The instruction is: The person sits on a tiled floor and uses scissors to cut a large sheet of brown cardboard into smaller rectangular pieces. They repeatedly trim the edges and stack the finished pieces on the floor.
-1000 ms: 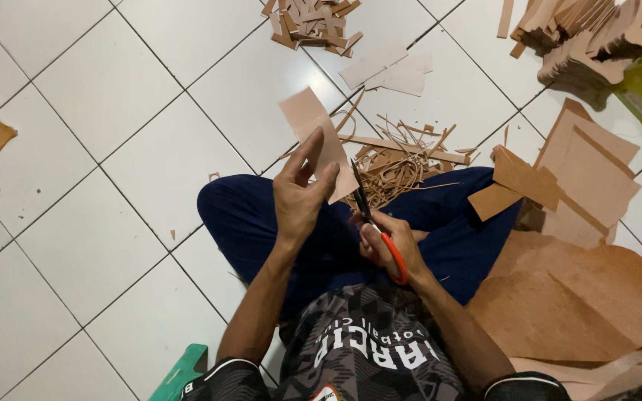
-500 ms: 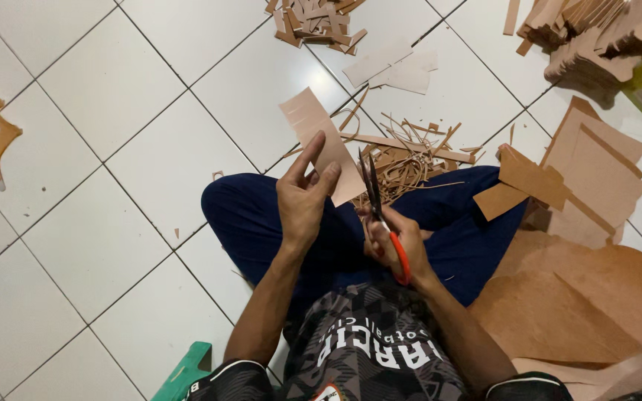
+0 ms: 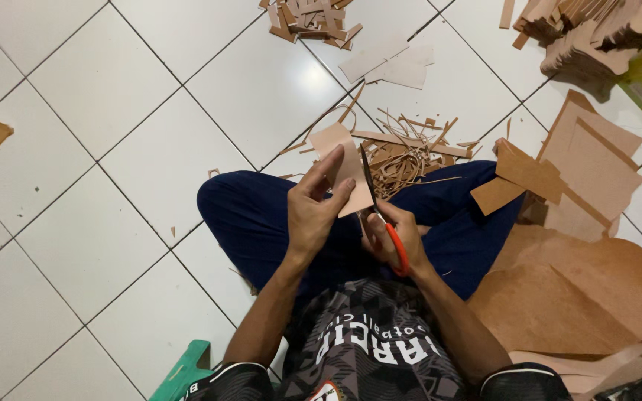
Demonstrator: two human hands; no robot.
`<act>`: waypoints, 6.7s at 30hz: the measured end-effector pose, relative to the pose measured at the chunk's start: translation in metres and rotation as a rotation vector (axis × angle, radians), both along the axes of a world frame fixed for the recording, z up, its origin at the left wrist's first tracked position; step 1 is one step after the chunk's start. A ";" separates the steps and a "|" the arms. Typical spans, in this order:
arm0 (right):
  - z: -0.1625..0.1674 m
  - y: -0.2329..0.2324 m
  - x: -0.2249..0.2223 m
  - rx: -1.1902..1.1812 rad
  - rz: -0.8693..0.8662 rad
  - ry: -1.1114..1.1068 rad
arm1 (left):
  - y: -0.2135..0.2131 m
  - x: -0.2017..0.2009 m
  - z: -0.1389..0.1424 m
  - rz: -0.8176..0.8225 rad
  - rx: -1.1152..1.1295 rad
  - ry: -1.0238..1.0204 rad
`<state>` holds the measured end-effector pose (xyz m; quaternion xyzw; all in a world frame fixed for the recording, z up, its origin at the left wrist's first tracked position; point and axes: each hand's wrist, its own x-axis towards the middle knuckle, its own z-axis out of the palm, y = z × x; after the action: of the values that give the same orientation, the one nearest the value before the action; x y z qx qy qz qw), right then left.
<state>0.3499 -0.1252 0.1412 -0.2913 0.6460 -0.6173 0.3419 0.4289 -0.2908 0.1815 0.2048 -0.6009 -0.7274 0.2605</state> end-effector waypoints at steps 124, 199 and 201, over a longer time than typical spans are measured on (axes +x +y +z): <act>-0.026 0.027 -0.003 0.155 -0.157 -0.071 | 0.024 -0.011 -0.029 -0.079 0.079 -0.203; -0.052 0.020 0.012 -0.049 0.032 -0.538 | 0.030 -0.010 -0.082 -0.111 0.600 0.402; -0.051 0.019 0.013 -0.012 0.041 -0.481 | 0.027 -0.016 -0.078 -0.068 0.276 0.253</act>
<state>0.3624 -0.1062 0.0901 -0.1509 0.5364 -0.6655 0.4965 0.4132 -0.2636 0.1039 0.1250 -0.4646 -0.8312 0.2787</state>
